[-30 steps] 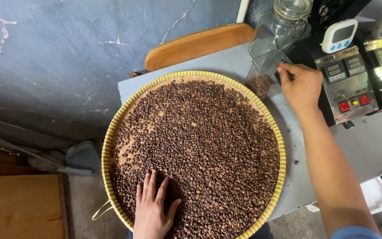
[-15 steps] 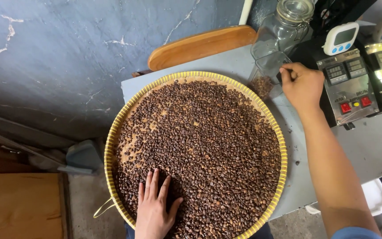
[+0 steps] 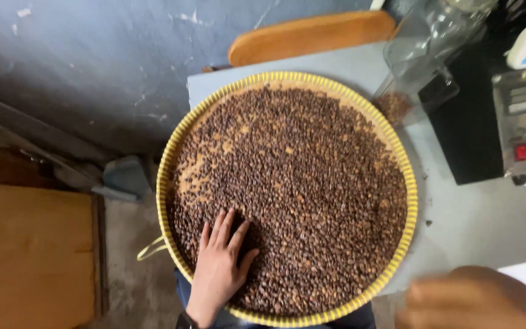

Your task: The person sorts roasted coffee beans in a large yellow woven basket by hand. They spread the beans across the basket surface, pick out specific beans, and place them into a clear glass jar positioned on the table to the right.

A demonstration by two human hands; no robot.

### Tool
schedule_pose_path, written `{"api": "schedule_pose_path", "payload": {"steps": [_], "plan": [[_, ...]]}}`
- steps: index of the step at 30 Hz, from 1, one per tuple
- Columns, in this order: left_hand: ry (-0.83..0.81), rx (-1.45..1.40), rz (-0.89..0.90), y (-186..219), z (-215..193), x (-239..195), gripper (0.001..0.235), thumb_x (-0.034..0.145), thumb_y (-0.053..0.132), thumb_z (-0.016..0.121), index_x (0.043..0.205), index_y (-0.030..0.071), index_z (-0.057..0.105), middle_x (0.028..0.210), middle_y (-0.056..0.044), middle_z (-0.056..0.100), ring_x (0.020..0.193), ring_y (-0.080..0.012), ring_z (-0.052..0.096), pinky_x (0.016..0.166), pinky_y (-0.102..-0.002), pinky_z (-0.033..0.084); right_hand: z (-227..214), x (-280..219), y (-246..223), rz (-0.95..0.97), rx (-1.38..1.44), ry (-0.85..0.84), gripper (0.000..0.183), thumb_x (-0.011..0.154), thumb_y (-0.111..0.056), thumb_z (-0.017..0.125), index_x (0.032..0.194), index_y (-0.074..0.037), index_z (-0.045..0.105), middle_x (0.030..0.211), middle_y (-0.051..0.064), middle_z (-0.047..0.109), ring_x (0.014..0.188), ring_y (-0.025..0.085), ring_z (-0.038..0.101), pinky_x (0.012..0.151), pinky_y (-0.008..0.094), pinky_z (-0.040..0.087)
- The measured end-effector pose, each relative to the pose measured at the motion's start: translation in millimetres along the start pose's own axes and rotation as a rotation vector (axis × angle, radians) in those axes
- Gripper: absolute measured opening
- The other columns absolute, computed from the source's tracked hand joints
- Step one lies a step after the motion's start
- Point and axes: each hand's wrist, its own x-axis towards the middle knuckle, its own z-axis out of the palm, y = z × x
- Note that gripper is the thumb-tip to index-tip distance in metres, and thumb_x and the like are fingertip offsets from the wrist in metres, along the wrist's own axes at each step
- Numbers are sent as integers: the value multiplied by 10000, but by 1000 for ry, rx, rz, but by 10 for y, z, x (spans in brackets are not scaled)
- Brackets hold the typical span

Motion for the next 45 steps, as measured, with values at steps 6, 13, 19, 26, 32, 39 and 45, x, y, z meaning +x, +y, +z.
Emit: {"api": "schedule_pose_path", "payload": {"steps": [6, 13, 19, 26, 32, 39, 45], "plan": [[-24, 68, -27, 87, -98, 23, 615, 965, 458, 589, 1455, 93, 526, 1597, -224, 393, 1488, -424, 336, 1201, -595, 236, 61, 48, -307, -14, 204, 110, 315, 909, -470, 493, 1001, -361, 774, 933, -31, 729, 903, 176, 708, 843, 373, 536], [31, 39, 21, 19, -13, 41, 622, 960, 458, 578, 1476, 118, 508, 1591, -235, 394, 1482, -413, 350, 1202, -567, 246, 399, 1166, -290, -151, 361, 439, 250, 931, -250, 616, 1134, -177, 742, 1090, 47, 744, 1006, 189, 723, 942, 340, 537], [12, 39, 3, 4, -26, -4, 625, 972, 482, 582, 1450, 84, 517, 1580, -244, 382, 1484, -446, 310, 1193, -604, 220, 799, 1321, 174, -329, 498, 621, 285, 947, -96, 707, 1228, -46, 721, 1201, 102, 756, 1080, 197, 733, 1013, 315, 537], [8, 41, 15, 26, -35, -13, 635, 971, 480, 599, 1446, 67, 514, 1579, -263, 382, 1492, -442, 308, 1192, -623, 226, 1631, 2451, 831, -223, 203, 476, 323, 1019, -162, 560, 1279, -59, 722, 1308, 135, 697, 1230, 337, 634, 1059, 475, 489], [-3, 24, -2, 11, -41, -35, 624, 988, 467, 585, 1454, 60, 502, 1597, -257, 346, 1496, -446, 280, 1185, -630, 215, 1803, 2941, 863, -218, 105, 409, 329, 991, -146, 567, 1248, -4, 716, 1260, 126, 663, 1070, 349, 665, 907, 511, 544], [-8, 27, 12, -13, -4, -32, 631, 992, 483, 579, 1455, 61, 508, 1590, -263, 352, 1487, -447, 288, 1174, -639, 223, 1870, 3012, 943, -213, 65, 439, 248, 970, -98, 568, 1111, -76, 771, 1102, 87, 705, 1095, 333, 642, 878, 516, 573], [-36, -9, -2, -36, 16, -31, 616, 1004, 488, 555, 1472, 92, 494, 1611, -235, 325, 1499, -434, 258, 1160, -642, 218, 1594, 2772, 814, -145, 198, 523, 248, 1058, -187, 508, 1123, -75, 720, 1122, 107, 707, 1010, 348, 687, 833, 535, 563]]}}
